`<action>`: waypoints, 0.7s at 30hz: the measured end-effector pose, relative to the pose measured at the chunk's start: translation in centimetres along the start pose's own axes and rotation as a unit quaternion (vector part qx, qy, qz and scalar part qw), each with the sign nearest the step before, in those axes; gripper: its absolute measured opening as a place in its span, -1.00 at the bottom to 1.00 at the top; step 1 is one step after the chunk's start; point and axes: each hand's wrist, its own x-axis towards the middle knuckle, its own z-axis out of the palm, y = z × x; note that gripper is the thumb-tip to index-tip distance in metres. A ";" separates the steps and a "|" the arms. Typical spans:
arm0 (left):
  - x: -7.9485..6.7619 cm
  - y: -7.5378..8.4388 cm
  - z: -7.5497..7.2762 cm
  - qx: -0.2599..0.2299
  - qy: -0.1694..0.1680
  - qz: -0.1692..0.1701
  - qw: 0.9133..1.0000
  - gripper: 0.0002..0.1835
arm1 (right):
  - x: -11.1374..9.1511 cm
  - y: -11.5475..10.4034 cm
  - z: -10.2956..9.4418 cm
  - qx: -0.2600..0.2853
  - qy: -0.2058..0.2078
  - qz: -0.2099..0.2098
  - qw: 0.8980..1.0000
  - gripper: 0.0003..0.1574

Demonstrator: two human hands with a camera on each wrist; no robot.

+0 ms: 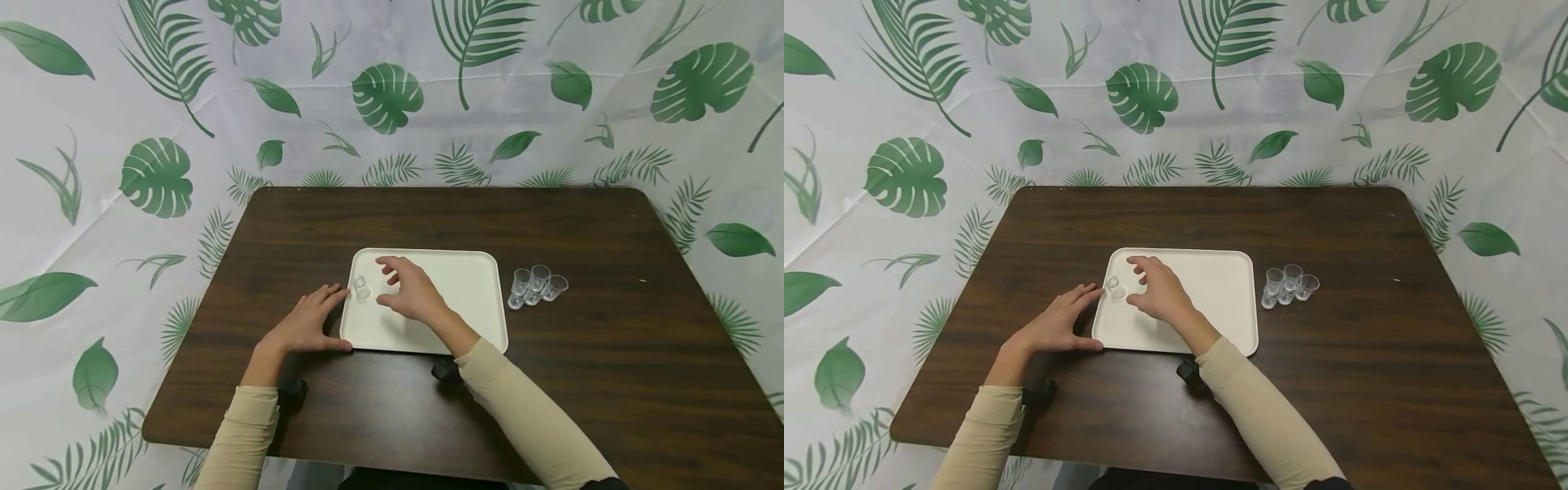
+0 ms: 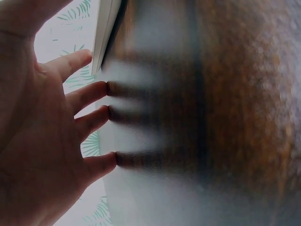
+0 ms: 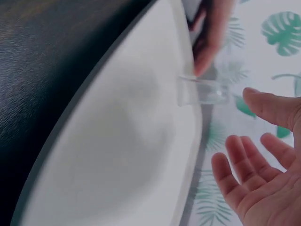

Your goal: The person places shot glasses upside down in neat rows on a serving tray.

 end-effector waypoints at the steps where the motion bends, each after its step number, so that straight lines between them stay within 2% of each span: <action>1: 0.0 0.0 0.0 0.000 0.000 -0.001 1.000 0.17 | -0.4 0.0 -0.4 0.004 0.005 -0.001 1.000 -0.14; 7: 0.0 0.1 -0.1 -0.003 0.001 0.000 1.000 0.18 | -3.0 0.6 -3.6 0.027 0.035 -0.006 0.999 -0.16; 14: 0.0 0.2 0.0 -0.004 -0.009 -0.003 1.000 0.19 | -6.9 3.0 -8.3 0.038 0.090 -0.002 0.995 -0.22; 21: 0.1 0.0 0.0 0.000 -0.009 -0.008 1.000 0.20 | -9.7 5.4 -13.1 0.067 0.165 0.021 0.984 -0.42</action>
